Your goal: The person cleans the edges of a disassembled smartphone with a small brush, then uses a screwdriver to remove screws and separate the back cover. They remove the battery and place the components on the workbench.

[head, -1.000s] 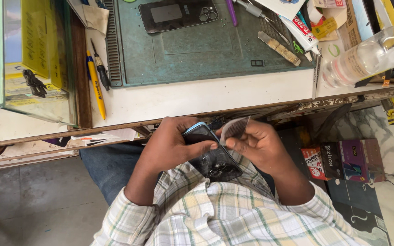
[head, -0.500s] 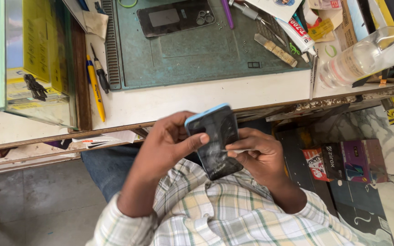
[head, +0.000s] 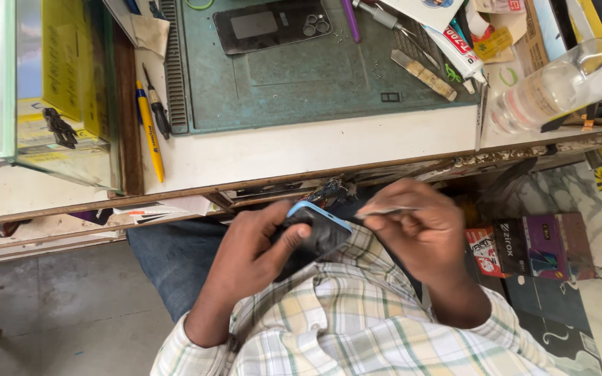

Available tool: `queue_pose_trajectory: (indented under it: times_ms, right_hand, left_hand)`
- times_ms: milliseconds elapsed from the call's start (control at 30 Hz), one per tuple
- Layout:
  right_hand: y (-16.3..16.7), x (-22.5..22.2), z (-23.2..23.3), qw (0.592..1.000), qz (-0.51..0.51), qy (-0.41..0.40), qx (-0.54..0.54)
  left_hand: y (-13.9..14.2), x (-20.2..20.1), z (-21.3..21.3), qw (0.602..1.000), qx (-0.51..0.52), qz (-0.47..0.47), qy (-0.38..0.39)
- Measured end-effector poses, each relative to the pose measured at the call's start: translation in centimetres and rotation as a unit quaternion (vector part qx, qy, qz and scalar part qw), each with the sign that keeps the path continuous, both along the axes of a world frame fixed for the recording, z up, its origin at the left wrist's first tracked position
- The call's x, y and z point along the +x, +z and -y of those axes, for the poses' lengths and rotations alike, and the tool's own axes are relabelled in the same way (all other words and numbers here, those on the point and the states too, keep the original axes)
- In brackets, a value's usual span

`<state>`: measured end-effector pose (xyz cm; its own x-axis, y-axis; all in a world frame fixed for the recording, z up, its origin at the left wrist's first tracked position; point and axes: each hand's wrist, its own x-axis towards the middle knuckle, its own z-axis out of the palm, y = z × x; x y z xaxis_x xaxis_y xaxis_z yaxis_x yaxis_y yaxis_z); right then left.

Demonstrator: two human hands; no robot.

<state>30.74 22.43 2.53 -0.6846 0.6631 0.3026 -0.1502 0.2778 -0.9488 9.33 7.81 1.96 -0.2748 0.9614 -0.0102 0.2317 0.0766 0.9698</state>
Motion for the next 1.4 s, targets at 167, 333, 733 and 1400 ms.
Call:
queue_pose_trajectory:
  times_ms: [167,333,733,1400]
  right_hand:
    - [0.1,-1.3,1.3,0.996,0.081,0.026,0.020]
    - [1.1,-1.7,1.5,0.982,0.128,0.013,0.141]
    - [1.0,-2.8,1.8,0.956,0.183,0.011,0.228]
    - [-0.8,-2.7,0.0,0.945,0.224,0.162,0.175]
  left_hand:
    - [0.4,0.5,0.2,0.998,-0.019,-0.066,-0.009]
    - [0.4,0.6,0.4,0.994,-0.073,-0.078,-0.003]
    - [-0.1,1.3,-0.2,0.985,-0.135,-0.097,-0.050]
    - [-1.0,2.2,-1.4,0.976,-0.154,-0.096,-0.124]
